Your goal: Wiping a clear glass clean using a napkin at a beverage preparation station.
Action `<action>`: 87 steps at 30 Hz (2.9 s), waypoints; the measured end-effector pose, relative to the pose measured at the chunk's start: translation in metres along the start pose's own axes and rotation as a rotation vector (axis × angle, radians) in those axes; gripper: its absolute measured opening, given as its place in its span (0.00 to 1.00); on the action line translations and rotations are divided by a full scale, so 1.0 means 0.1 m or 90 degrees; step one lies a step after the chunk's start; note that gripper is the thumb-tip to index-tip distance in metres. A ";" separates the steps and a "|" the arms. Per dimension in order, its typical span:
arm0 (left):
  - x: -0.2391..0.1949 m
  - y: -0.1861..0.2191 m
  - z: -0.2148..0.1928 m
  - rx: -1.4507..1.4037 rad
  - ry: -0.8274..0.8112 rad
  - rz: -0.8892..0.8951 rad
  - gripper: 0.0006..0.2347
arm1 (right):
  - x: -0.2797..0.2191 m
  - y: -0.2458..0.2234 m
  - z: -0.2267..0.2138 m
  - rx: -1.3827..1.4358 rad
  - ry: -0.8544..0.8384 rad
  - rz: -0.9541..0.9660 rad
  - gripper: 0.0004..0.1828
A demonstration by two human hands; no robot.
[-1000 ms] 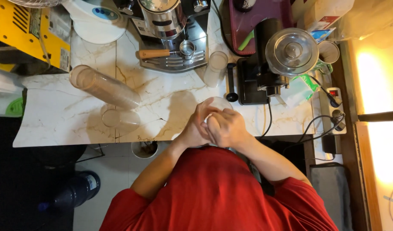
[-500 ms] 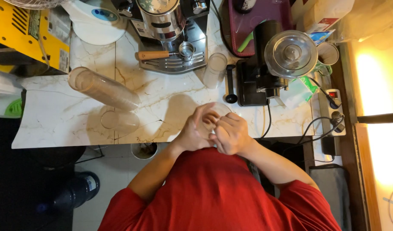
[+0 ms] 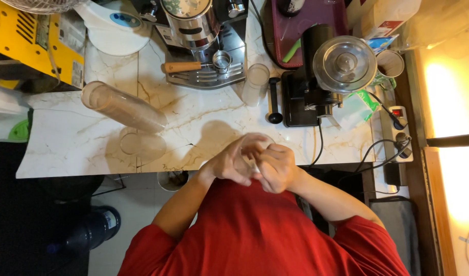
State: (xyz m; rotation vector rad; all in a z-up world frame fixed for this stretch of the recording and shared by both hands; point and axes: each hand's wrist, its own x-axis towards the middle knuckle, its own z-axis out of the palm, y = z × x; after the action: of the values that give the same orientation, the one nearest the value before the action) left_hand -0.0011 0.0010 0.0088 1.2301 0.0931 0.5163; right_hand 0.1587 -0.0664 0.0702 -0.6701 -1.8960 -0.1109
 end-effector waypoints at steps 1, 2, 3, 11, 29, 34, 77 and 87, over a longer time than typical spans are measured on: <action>0.04 -0.01 0.01 -0.001 -0.001 0.001 0.53 | 0.00 0.03 0.01 -0.001 -0.001 0.000 0.26; 0.06 -0.01 0.01 0.116 0.078 0.035 0.49 | -0.01 0.05 0.03 -0.069 -0.016 0.004 0.25; 0.08 -0.01 0.01 0.233 0.157 0.069 0.47 | -0.01 0.07 0.06 -0.137 -0.030 0.008 0.24; 0.01 0.31 0.18 -0.022 0.025 -0.025 0.49 | 0.03 -0.06 0.00 0.054 0.025 0.009 0.26; -0.02 -0.04 0.02 -0.666 -0.487 -0.179 0.40 | -0.81 0.21 0.16 0.437 0.156 0.150 0.26; -0.08 -0.32 -0.14 -0.734 -0.370 -0.102 0.51 | -0.75 0.40 -0.05 0.354 0.272 0.365 0.25; -1.15 -0.04 -0.72 -0.474 0.159 -0.257 0.14 | 0.76 0.90 -0.01 -0.674 -0.063 0.305 0.33; -1.57 -0.13 -0.97 -0.489 0.195 -0.203 0.13 | 0.55 1.36 0.28 -0.611 -0.204 0.340 0.29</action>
State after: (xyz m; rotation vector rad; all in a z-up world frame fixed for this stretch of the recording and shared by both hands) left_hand -0.1679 0.0162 -0.0688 0.3682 0.3135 0.3979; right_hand 0.1887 0.0800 0.0754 -1.9085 -1.8268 -0.6179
